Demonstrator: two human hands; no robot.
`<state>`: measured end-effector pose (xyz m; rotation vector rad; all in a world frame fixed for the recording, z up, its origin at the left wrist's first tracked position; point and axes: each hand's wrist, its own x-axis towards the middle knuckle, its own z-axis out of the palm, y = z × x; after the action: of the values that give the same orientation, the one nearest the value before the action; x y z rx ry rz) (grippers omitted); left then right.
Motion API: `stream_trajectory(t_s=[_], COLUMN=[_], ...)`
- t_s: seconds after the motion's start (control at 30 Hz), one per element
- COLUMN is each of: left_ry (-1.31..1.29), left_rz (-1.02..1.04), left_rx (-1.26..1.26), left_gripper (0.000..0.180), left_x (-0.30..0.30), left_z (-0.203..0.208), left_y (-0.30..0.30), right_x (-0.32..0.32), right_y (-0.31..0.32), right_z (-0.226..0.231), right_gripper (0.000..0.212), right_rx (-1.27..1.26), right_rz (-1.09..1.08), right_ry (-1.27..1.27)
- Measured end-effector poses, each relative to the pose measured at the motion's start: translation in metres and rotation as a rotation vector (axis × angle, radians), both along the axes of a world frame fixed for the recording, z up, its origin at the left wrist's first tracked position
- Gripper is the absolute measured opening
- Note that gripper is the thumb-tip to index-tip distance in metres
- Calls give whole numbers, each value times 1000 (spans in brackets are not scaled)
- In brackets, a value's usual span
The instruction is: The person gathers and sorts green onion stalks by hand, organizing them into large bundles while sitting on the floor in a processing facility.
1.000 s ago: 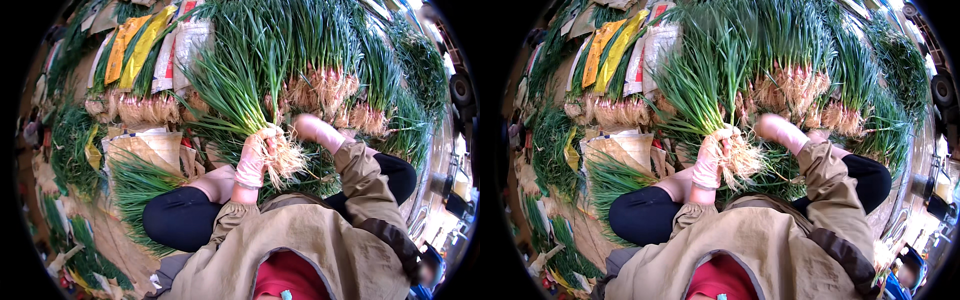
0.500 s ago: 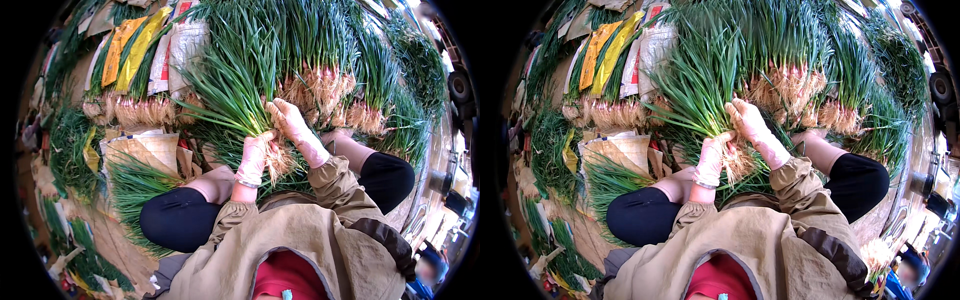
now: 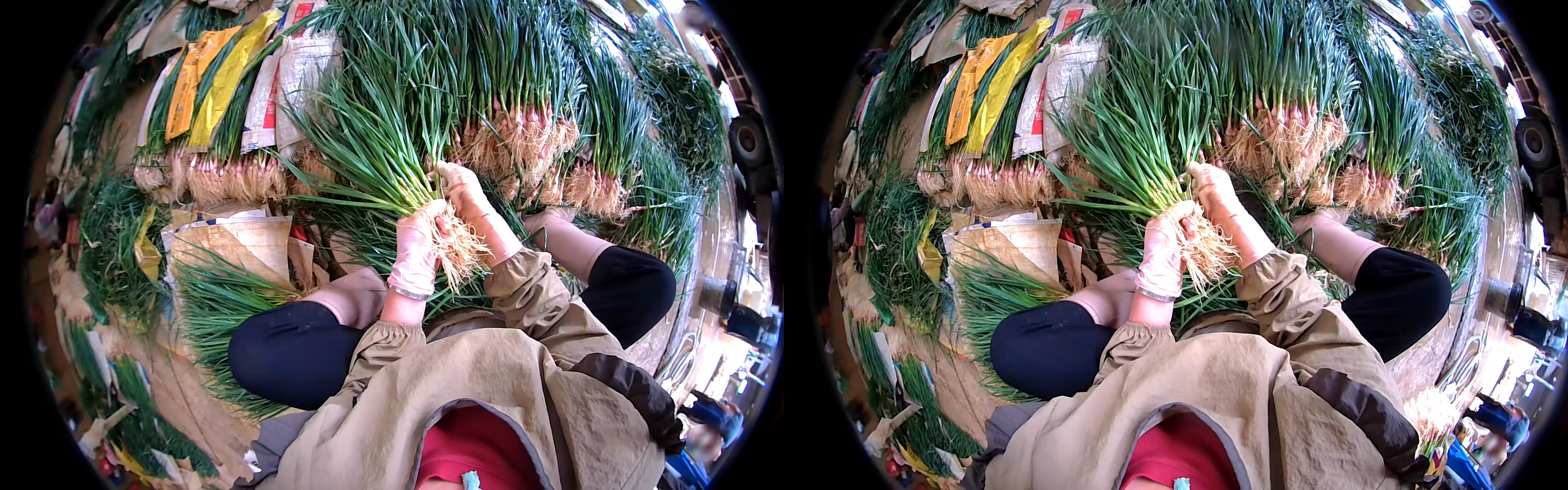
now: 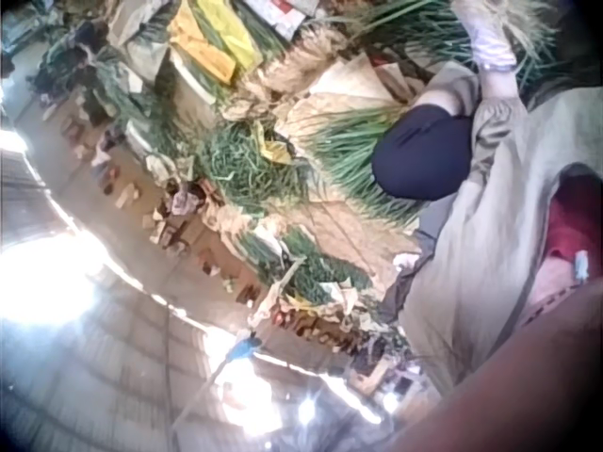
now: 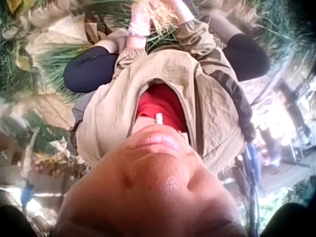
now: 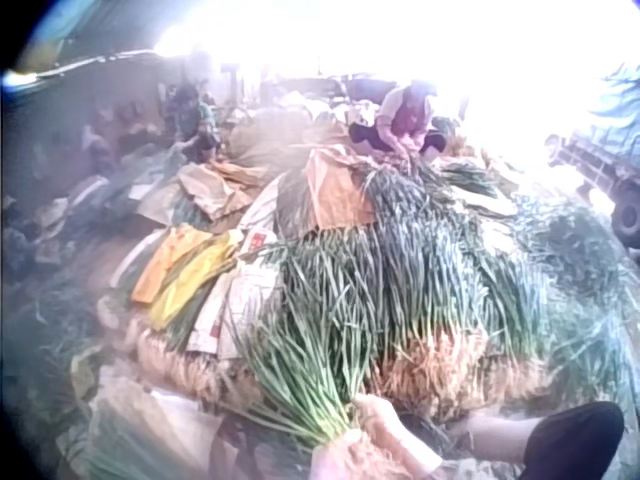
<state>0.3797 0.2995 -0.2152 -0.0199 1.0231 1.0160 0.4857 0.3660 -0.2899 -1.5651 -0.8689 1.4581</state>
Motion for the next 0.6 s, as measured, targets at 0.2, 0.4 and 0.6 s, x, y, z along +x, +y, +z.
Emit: stream_trajectory(t_s=[0.2,0.4,0.6], left_ry=[-123,71,288], left_rz=[-81,-49,-75], left_rx=[62,50,-55], left_gripper=[19,12,7], left_x=[3,2,6], left_z=[15,-4,0], left_y=[-11,-7,-4], right_x=[63,59,6], right_y=[14,-50,1], right_z=[-3,-25,78], right_gripper=[18,35,37], right_rx=[-152,430,407], right_rz=[-16,509,544], right_ry=[139,-598,-943])
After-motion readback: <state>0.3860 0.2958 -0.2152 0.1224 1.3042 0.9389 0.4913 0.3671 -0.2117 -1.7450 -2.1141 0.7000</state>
